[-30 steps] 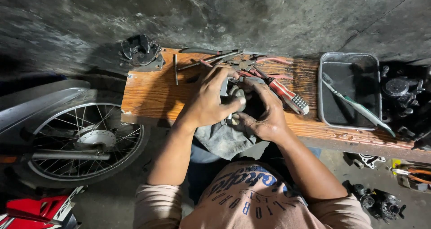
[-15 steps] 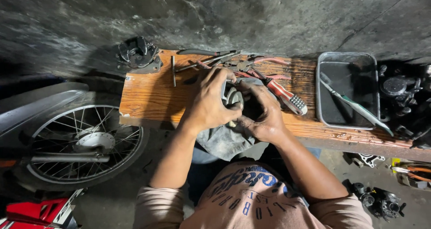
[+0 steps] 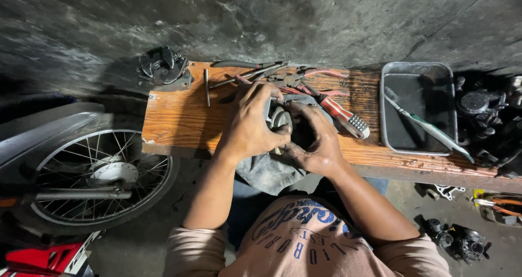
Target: The person holds a small mechanical component on a rag and uses a screwdriver to tighten a screw on it. They then switch to a ratchet wrench to tighten a bolt on the same component while it rests on the rag.
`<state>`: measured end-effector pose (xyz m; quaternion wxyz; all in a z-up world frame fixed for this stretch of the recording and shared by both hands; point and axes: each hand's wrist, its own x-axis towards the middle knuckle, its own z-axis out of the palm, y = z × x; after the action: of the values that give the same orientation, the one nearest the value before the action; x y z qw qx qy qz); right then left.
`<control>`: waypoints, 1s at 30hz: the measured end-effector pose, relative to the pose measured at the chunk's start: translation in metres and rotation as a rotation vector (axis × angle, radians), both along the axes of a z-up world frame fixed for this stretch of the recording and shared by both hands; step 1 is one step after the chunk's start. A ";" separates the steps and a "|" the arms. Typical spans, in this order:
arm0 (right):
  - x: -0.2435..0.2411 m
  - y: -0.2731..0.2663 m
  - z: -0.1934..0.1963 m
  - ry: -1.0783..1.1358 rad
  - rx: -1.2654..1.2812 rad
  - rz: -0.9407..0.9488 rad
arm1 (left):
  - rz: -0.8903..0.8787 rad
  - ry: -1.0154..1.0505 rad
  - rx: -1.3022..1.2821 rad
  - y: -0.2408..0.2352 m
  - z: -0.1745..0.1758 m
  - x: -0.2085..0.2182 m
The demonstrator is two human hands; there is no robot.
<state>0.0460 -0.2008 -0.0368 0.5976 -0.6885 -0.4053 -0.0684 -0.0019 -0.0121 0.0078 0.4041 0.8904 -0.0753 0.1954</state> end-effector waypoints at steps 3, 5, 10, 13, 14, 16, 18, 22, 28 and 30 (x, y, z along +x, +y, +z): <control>-0.002 -0.001 0.001 0.012 0.019 -0.007 | 0.019 -0.034 0.028 0.000 -0.007 0.002; -0.002 -0.004 0.001 0.054 0.031 0.014 | 0.015 -0.039 0.002 0.000 -0.011 0.004; -0.003 -0.006 -0.004 0.236 0.100 0.083 | 0.018 -0.051 -0.012 0.001 -0.006 0.004; -0.007 -0.003 -0.009 0.381 0.162 0.075 | 0.009 -0.059 -0.003 0.001 -0.009 0.004; -0.007 -0.003 -0.013 0.427 0.184 0.067 | 0.011 -0.062 -0.006 0.000 -0.008 0.003; -0.006 -0.004 -0.016 0.472 0.207 0.056 | 0.010 -0.064 -0.009 0.000 -0.009 0.004; -0.006 -0.005 -0.013 0.528 0.208 0.063 | 0.009 -0.068 -0.024 0.000 -0.014 0.004; -0.006 -0.006 -0.025 0.570 0.243 0.057 | 0.019 -0.074 0.011 0.001 -0.012 0.003; -0.001 -0.004 -0.016 0.484 0.186 0.097 | 0.024 -0.080 0.013 0.001 -0.011 0.005; -0.002 -0.001 -0.009 0.296 0.145 0.070 | 0.005 -0.073 0.009 0.000 -0.006 0.004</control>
<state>0.0439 -0.2015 -0.0457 0.7009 -0.6314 -0.3308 0.0254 0.0017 -0.0118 0.0017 0.3966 0.8848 -0.0888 0.2282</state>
